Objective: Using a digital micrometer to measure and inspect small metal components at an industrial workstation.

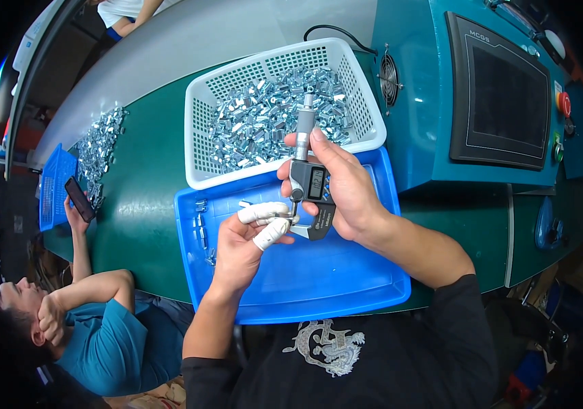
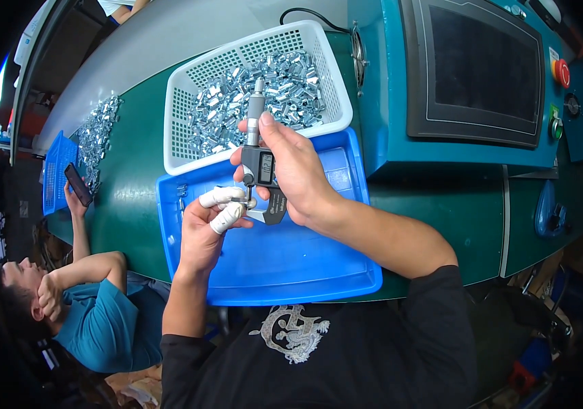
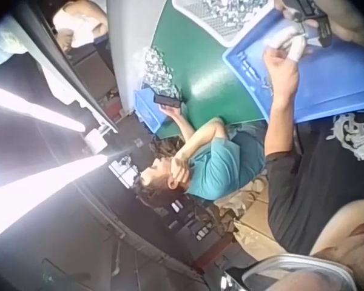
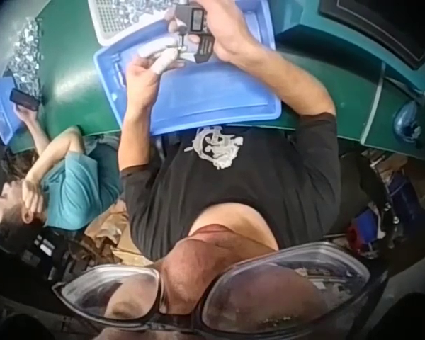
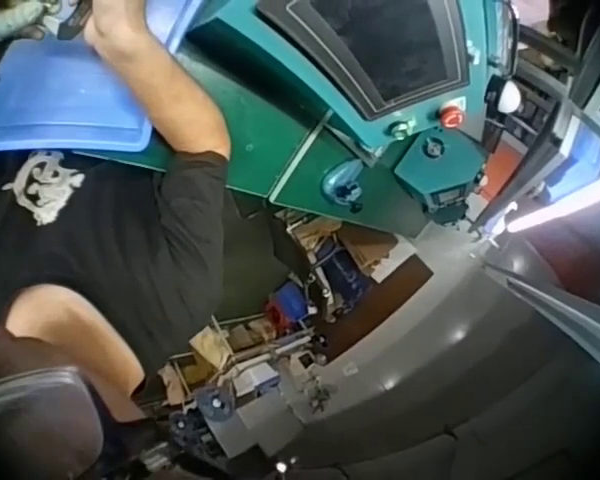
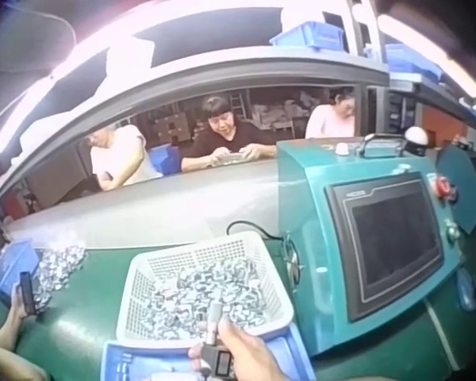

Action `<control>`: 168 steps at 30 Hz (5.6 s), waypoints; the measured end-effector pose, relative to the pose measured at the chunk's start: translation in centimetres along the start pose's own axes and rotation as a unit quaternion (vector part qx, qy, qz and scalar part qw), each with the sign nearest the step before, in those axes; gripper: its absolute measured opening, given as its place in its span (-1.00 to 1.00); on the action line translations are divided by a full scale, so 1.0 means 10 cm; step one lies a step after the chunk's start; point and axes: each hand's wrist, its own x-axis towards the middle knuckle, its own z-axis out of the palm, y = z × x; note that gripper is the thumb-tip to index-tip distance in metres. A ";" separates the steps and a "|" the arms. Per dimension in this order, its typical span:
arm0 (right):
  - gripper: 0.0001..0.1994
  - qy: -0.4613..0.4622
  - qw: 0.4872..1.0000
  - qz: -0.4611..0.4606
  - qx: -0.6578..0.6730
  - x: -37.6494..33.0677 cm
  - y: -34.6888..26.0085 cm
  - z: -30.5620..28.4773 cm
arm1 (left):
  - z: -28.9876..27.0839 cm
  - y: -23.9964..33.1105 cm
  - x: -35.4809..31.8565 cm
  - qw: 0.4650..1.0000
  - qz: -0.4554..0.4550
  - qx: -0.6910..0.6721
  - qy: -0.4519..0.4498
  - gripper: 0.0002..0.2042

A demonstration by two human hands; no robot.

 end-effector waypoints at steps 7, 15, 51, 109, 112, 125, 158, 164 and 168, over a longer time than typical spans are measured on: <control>-0.65 0.017 1.000 0.002 -0.002 0.01 0.00 0.01 | 0.01 0.02 0.00 1.000 -0.009 -0.005 -0.004 -0.78; -0.66 0.014 1.000 -0.003 0.002 0.00 0.00 0.02 | 0.01 0.03 0.01 1.000 -0.021 -0.012 -0.006 -0.77; -0.58 -0.004 1.000 -0.003 -0.005 -0.03 0.01 0.03 | -0.39 -0.13 0.26 0.766 0.016 0.617 0.180 -0.73; -0.61 -0.004 0.999 0.013 0.031 -0.03 0.02 0.01 | -0.06 -0.01 0.01 1.000 -0.014 -0.008 -0.017 -0.76; -0.64 0.002 0.999 0.012 0.030 -0.02 0.02 0.02 | -0.06 0.00 0.01 1.000 -0.016 -0.012 -0.017 -0.75; -0.68 -0.003 1.000 0.009 0.025 -0.01 0.02 0.00 | -0.04 0.04 0.02 0.999 -0.018 -0.037 -0.024 -0.73; -0.64 0.018 1.000 0.019 -0.007 -0.02 0.00 0.07 | -0.55 0.43 -0.07 0.837 0.044 0.466 0.285 -0.70; -0.64 0.001 1.000 0.015 -0.021 -0.03 0.02 0.08 | -0.76 0.05 -0.12 0.614 0.004 0.752 0.240 -0.70; -0.62 0.004 1.000 0.016 -0.022 -0.08 0.03 0.08 | -0.78 -0.05 0.01 0.578 0.028 0.787 0.214 -0.84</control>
